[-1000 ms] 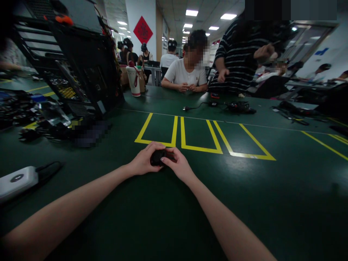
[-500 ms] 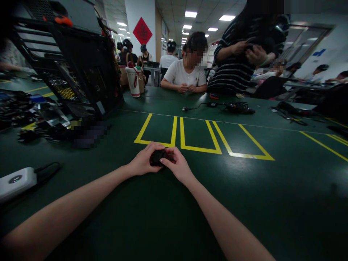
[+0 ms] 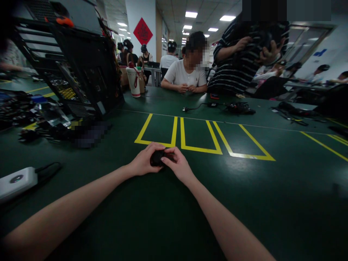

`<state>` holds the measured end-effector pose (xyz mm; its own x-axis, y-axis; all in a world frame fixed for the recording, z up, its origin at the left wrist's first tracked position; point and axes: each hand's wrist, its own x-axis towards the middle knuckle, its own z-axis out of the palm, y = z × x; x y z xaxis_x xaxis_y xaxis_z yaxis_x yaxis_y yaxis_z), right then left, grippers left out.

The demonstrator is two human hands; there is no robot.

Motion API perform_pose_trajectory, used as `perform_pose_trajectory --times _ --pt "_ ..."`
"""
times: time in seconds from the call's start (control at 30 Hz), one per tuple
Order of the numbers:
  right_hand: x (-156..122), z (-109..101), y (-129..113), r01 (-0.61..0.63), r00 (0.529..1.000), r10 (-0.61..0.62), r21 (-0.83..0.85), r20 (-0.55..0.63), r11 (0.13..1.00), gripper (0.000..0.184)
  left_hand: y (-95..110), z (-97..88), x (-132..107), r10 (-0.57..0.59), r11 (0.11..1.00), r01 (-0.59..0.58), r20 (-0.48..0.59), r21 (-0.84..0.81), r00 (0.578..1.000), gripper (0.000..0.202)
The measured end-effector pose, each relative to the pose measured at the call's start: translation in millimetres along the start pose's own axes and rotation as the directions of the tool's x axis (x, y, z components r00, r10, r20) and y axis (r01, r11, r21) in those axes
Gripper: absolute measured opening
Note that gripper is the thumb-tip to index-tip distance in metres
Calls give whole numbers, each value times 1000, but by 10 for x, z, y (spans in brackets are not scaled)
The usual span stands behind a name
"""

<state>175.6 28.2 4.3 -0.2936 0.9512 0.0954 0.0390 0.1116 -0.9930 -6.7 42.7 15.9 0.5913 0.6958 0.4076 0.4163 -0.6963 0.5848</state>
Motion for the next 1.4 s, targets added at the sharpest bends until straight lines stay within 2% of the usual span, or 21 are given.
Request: perform_pose_trajectory --times 0.13,0.3,0.5,0.7,0.87,1.07,1.2,1.3,1.4 --pt "0 -19 5 -24 999 24 -24 20 999 30 -2 9 7 -9 1000 9 3 -7 1000 58" --pt "9 -15 51 28 998 -32 73 56 997 31 1 18 8 7 1000 -7 -16 7 1000 59" --pt "-2 7 27 62 998 -62 13 -3 998 22 32 -3 -1 -10 1000 10 4 -9 1000 58" --pt "-14 -15 5 2 1000 -2 -50 6 999 31 9 12 -3 -15 1000 15 -1 -15 1000 59" --pt "-16 -16 12 24 998 -26 32 62 999 31 6 8 -4 -6 1000 6 -3 -13 1000 58" --pt "-28 1 -35 52 999 -52 6 -7 999 22 15 7 0 -15 1000 15 -2 -20 1000 58" --pt "-19 -6 -33 31 999 -32 -31 -10 999 28 -4 17 -1 -14 1000 14 -7 -4 1000 59" --pt "-5 -16 3 11 1000 -10 -46 11 999 30 -17 20 -1 1 1000 0 -15 18 1000 59" --pt "-5 -18 26 30 998 -30 12 58 999 31 -12 14 -1 9 1000 -9 -10 24 1000 59"
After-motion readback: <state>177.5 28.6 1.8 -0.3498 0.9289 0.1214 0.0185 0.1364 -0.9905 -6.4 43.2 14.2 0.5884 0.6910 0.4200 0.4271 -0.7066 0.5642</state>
